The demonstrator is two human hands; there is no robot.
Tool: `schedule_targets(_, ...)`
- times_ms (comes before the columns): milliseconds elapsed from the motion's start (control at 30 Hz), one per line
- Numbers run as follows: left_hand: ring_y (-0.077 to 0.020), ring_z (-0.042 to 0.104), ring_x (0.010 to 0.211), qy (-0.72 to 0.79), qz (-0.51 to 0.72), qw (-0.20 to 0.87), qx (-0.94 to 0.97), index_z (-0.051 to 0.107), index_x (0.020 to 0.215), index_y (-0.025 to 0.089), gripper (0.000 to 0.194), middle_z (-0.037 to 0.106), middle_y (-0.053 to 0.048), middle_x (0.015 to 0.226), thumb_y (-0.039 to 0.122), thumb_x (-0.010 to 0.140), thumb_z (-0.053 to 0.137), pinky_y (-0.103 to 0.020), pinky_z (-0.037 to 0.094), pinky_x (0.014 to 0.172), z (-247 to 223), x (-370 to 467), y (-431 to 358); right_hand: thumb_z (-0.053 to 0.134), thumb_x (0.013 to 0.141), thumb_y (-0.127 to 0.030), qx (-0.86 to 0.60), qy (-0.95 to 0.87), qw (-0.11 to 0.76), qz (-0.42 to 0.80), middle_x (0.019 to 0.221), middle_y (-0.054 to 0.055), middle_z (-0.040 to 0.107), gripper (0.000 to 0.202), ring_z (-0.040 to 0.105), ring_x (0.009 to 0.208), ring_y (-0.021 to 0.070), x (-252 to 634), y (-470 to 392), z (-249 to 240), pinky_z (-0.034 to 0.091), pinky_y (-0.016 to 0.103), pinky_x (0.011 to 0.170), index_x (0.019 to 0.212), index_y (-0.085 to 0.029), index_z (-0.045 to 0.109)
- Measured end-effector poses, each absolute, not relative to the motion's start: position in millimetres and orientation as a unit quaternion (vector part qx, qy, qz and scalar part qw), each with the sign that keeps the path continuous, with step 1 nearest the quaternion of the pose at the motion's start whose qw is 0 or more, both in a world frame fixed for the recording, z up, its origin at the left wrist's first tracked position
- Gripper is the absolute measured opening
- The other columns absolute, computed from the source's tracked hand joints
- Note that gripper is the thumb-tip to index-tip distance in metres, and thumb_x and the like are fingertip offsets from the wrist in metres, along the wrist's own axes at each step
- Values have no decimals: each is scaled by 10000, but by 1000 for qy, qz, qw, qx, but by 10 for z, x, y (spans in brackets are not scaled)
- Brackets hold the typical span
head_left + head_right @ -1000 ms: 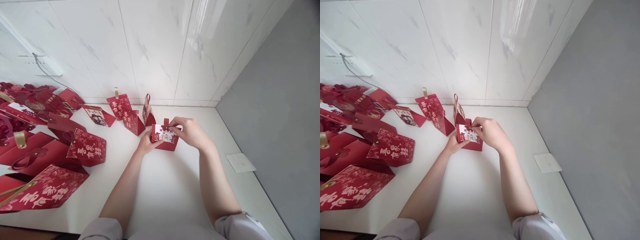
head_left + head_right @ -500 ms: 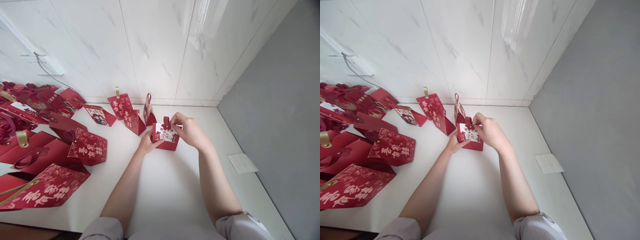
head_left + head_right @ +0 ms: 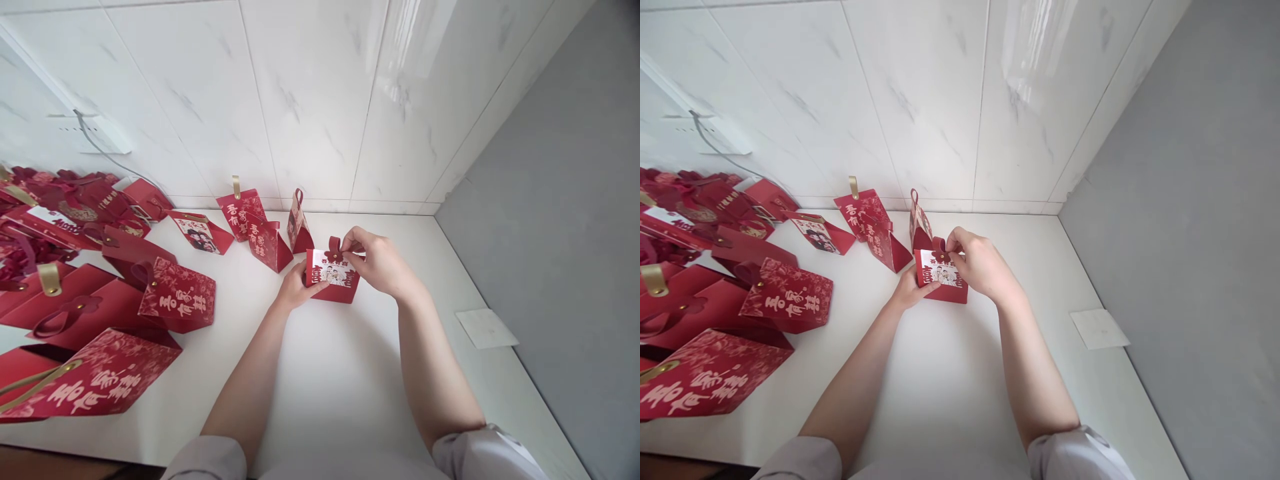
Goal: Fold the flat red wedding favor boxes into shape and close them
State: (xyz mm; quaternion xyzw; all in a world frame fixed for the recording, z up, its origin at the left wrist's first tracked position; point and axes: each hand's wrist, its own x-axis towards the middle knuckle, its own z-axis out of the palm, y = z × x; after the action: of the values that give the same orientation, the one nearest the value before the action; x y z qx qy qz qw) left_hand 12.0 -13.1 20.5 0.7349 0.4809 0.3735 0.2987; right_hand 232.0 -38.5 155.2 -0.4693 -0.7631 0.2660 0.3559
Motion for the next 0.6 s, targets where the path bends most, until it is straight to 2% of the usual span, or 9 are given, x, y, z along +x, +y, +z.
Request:
schedule_targets(167, -274, 661, 1065, 484, 374, 307, 729, 614, 1180, 210, 532, 691, -67, 1155, 479, 741, 749, -398, 529, 915, 210, 121, -128, 496, 853, -142, -475, -752, 362, 281, 906, 2, 695, 109, 663, 839, 177, 2308, -390, 1563, 468, 283, 694, 886, -241, 525)
schedule_targets(300, -271, 661, 1066, 484, 372, 310, 729, 619, 1160, 215, 519, 692, -60, 1161, 482, 736, 753, -395, 529, 921, 212, 120, -131, 505, 839, -132, -477, -764, 348, 261, 913, 2, 709, 111, 663, 810, 176, 2280, -389, 1566, 451, 282, 680, 854, -240, 529)
schedule_targets(467, -265, 676, 1022, 488, 370, 311, 727, 623, 1146, 210, 509, 711, -56, 1102, 476, 732, 753, -382, 537, 878, 194, 121, -125, 490, 838, -112, -496, -782, 320, 199, 927, 16, 711, 133, 651, 791, 195, 2224, -394, 1560, 414, 287, 648, 869, -238, 518)
schedule_targets(600, -276, 681, 1005, 500, 364, 304, 725, 624, 1171, 212, 552, 720, -60, 1083, 516, 726, 744, -387, 540, 861, 178, 128, -115, 450, 855, -82, -536, -787, 286, 108, 988, 68, 718, 168, 632, 746, 220, 2125, -413, 1573, 382, 315, 640, 915, -214, 533)
